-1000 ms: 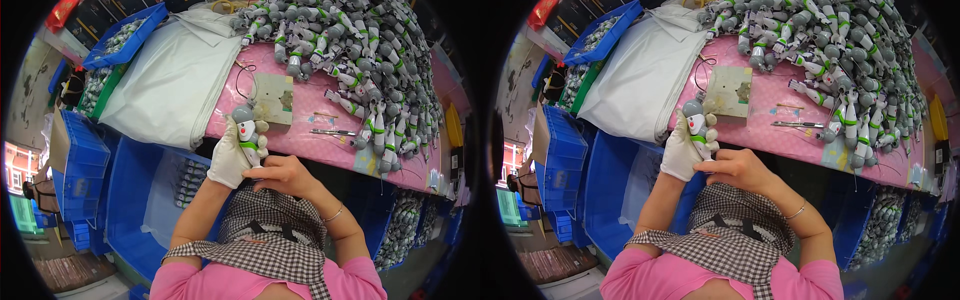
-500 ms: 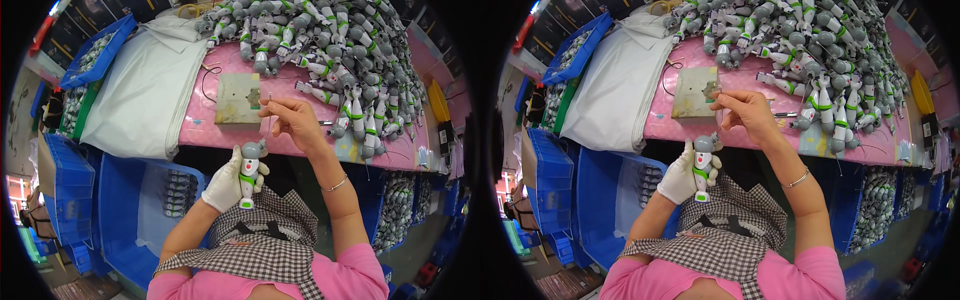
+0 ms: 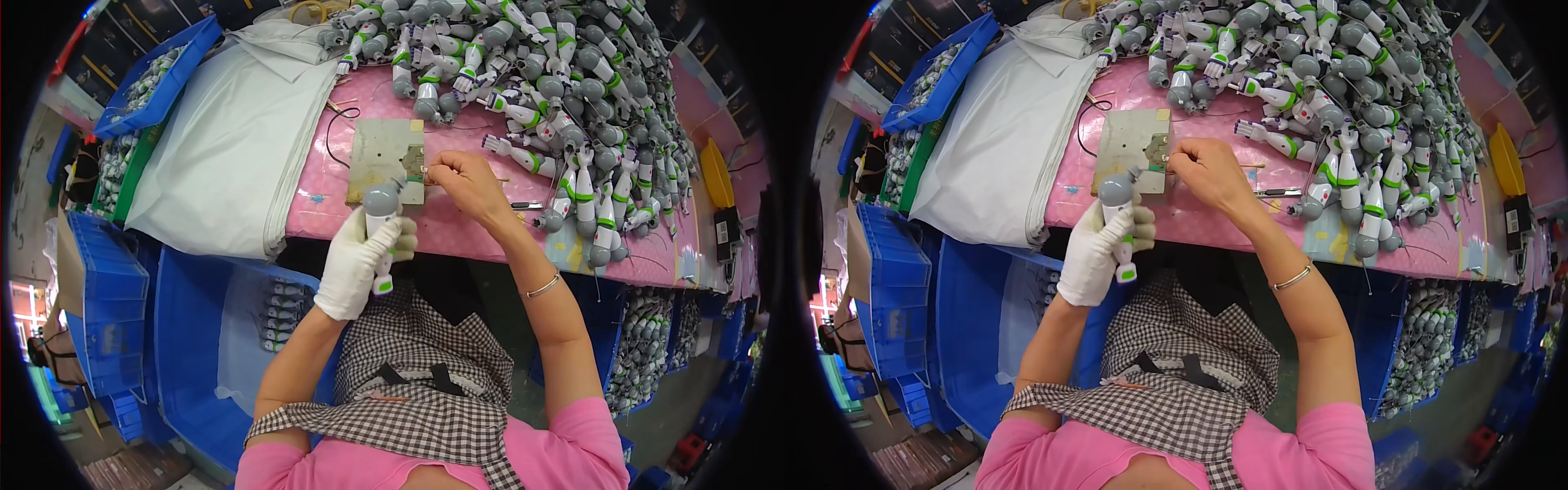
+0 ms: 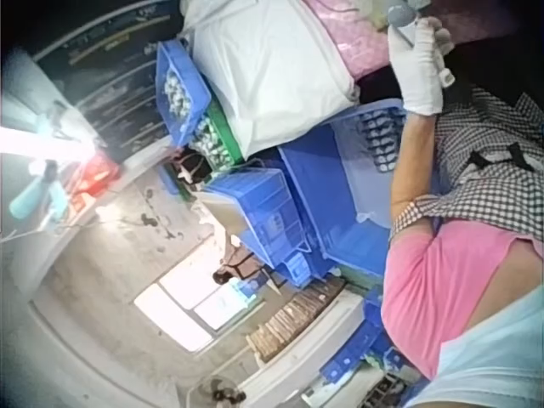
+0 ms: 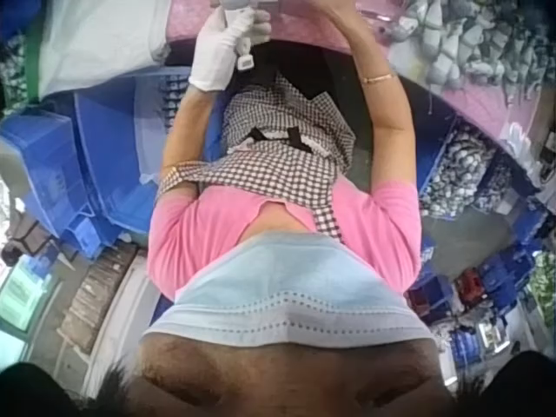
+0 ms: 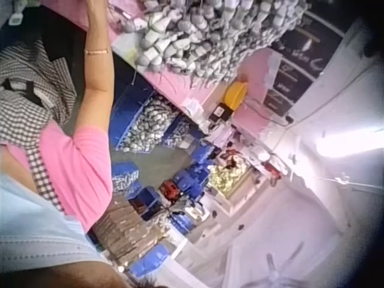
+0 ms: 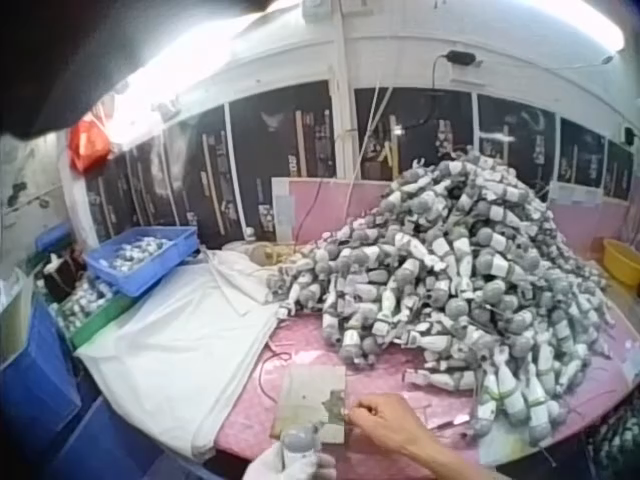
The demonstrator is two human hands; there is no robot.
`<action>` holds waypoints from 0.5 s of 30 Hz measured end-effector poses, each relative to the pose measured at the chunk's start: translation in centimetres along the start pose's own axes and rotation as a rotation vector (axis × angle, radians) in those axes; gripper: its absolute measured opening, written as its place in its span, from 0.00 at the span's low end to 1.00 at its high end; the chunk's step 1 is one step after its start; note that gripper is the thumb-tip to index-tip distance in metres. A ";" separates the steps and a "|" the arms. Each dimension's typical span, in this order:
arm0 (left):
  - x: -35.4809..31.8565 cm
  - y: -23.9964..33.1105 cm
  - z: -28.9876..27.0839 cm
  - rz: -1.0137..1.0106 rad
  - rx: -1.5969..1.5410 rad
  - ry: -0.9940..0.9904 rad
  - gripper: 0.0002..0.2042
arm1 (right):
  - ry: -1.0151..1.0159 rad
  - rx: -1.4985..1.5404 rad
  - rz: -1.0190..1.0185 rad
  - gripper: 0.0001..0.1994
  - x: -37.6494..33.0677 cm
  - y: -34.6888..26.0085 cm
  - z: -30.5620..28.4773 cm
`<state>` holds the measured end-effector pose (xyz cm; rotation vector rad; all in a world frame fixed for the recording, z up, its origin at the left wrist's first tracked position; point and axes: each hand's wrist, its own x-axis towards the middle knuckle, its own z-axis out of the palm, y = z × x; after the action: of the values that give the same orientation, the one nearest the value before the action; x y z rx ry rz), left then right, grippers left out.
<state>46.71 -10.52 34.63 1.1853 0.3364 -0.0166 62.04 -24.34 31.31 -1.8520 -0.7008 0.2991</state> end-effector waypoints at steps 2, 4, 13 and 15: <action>0.5 0.3 0.0 0.014 -0.008 0.043 0.14 | -0.071 0.043 0.050 0.12 0.5 -0.9 -0.4; 0.8 0.6 -0.2 -0.043 -0.143 -0.019 0.16 | -0.141 0.085 0.099 0.12 1.0 -1.0 -0.9; 2.0 0.5 -0.6 -0.012 -0.207 -0.028 0.14 | -0.173 0.220 0.299 0.13 1.6 -1.3 -0.9; 2.1 0.5 -0.3 -0.001 -0.206 -0.025 0.14 | -0.223 0.226 0.315 0.10 1.6 -1.0 -1.3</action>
<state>48.77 -9.72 34.41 0.9802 0.3087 0.0020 63.65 -24.10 32.96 -1.7232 -0.4978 0.7675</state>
